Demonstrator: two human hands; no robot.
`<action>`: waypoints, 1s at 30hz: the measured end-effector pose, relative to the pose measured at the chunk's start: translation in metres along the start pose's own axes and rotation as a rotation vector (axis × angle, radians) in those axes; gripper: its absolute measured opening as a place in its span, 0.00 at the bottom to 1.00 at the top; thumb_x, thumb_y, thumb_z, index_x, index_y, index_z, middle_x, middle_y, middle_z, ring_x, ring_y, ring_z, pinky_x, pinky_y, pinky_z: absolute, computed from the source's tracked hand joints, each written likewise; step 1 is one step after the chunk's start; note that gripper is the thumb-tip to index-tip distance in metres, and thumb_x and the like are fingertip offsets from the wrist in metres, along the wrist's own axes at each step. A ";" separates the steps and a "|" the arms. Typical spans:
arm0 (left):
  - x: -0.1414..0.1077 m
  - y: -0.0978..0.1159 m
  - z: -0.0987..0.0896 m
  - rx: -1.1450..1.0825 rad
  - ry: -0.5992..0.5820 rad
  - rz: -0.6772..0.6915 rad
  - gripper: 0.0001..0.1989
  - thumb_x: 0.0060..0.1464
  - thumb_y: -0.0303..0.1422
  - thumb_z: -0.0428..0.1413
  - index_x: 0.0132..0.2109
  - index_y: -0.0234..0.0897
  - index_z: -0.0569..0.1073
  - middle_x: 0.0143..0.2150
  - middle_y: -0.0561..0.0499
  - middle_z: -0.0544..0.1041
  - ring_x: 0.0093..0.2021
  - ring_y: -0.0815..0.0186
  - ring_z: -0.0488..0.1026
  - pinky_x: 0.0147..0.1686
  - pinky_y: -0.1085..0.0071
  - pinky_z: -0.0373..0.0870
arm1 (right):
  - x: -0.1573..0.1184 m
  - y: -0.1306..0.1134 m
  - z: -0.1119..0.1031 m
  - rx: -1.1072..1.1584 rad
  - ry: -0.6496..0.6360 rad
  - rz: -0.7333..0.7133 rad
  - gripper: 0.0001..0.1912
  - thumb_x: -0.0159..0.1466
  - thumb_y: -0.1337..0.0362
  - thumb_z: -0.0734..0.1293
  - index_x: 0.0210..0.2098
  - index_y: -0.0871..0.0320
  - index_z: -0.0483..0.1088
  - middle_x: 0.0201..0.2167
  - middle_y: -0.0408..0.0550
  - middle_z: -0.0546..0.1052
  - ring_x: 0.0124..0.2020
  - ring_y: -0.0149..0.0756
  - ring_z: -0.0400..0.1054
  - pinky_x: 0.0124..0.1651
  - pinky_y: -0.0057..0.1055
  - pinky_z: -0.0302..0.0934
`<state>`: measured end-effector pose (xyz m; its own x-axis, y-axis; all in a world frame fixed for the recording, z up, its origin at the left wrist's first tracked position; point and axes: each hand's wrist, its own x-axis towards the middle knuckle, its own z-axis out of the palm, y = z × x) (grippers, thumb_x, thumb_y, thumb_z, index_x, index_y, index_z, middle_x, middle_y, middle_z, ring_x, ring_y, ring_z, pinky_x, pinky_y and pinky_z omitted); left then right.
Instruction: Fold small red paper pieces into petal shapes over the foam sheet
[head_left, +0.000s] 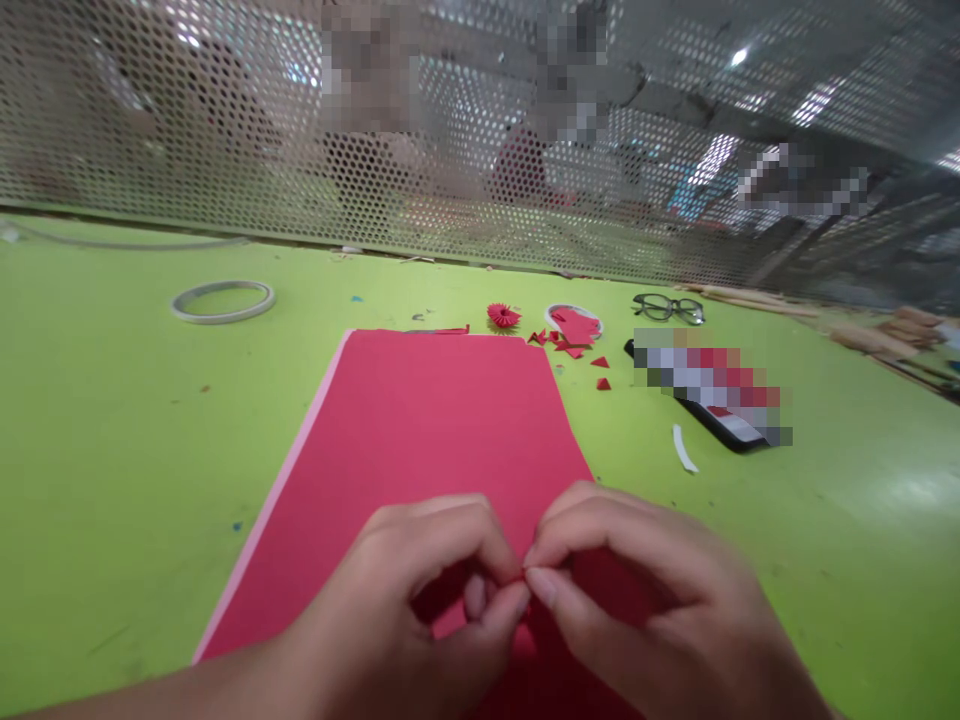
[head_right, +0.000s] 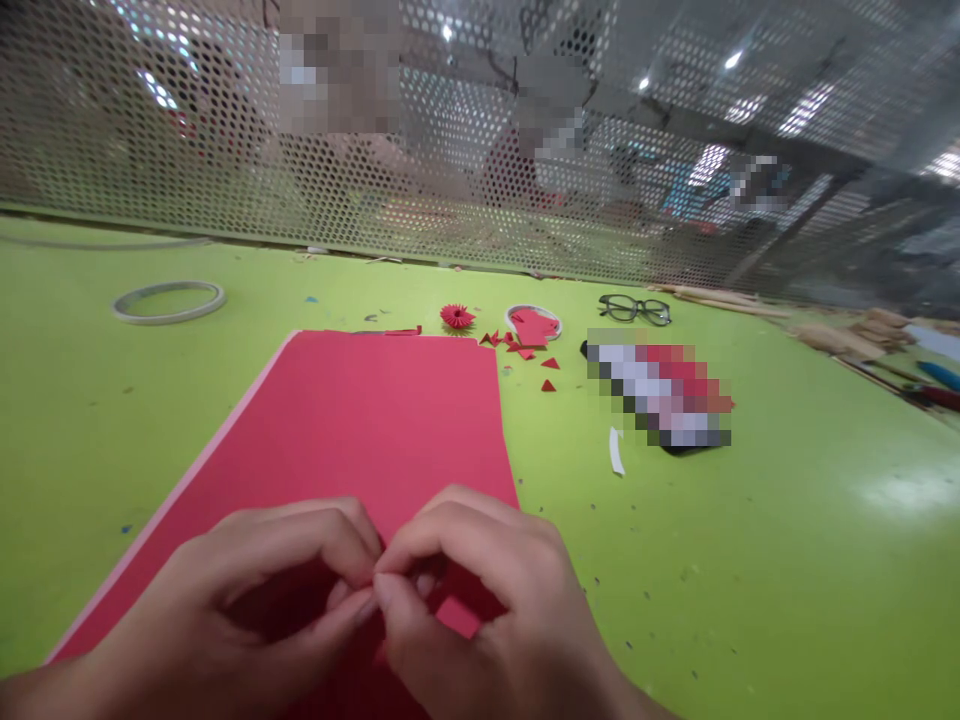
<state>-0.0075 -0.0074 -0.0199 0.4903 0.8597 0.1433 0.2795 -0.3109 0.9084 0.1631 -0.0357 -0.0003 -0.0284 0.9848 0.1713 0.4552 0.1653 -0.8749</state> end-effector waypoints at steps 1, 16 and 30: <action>0.002 0.003 -0.001 0.000 -0.029 -0.030 0.09 0.49 0.26 0.53 0.22 0.38 0.68 0.18 0.57 0.70 0.19 0.72 0.63 0.20 0.79 0.60 | 0.000 0.000 0.000 0.023 0.000 0.008 0.05 0.58 0.63 0.71 0.25 0.53 0.76 0.21 0.44 0.77 0.27 0.38 0.74 0.28 0.27 0.69; 0.002 -0.004 -0.003 -0.077 -0.031 -0.104 0.11 0.54 0.31 0.56 0.24 0.37 0.72 0.22 0.54 0.75 0.23 0.68 0.68 0.24 0.75 0.64 | 0.000 0.001 0.008 0.308 0.052 0.148 0.07 0.57 0.69 0.68 0.24 0.52 0.73 0.22 0.37 0.76 0.26 0.30 0.72 0.30 0.21 0.68; 0.004 0.003 -0.011 -0.220 -0.069 -0.070 0.14 0.55 0.28 0.57 0.22 0.39 0.67 0.22 0.56 0.70 0.25 0.68 0.66 0.27 0.74 0.63 | -0.003 -0.004 0.009 0.420 0.090 0.220 0.07 0.56 0.70 0.68 0.24 0.51 0.72 0.23 0.36 0.75 0.26 0.28 0.71 0.30 0.19 0.68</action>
<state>-0.0138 0.0000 -0.0126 0.5336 0.8438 0.0571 0.1315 -0.1495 0.9800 0.1533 -0.0385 -0.0019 0.1140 0.9934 -0.0157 0.0430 -0.0207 -0.9989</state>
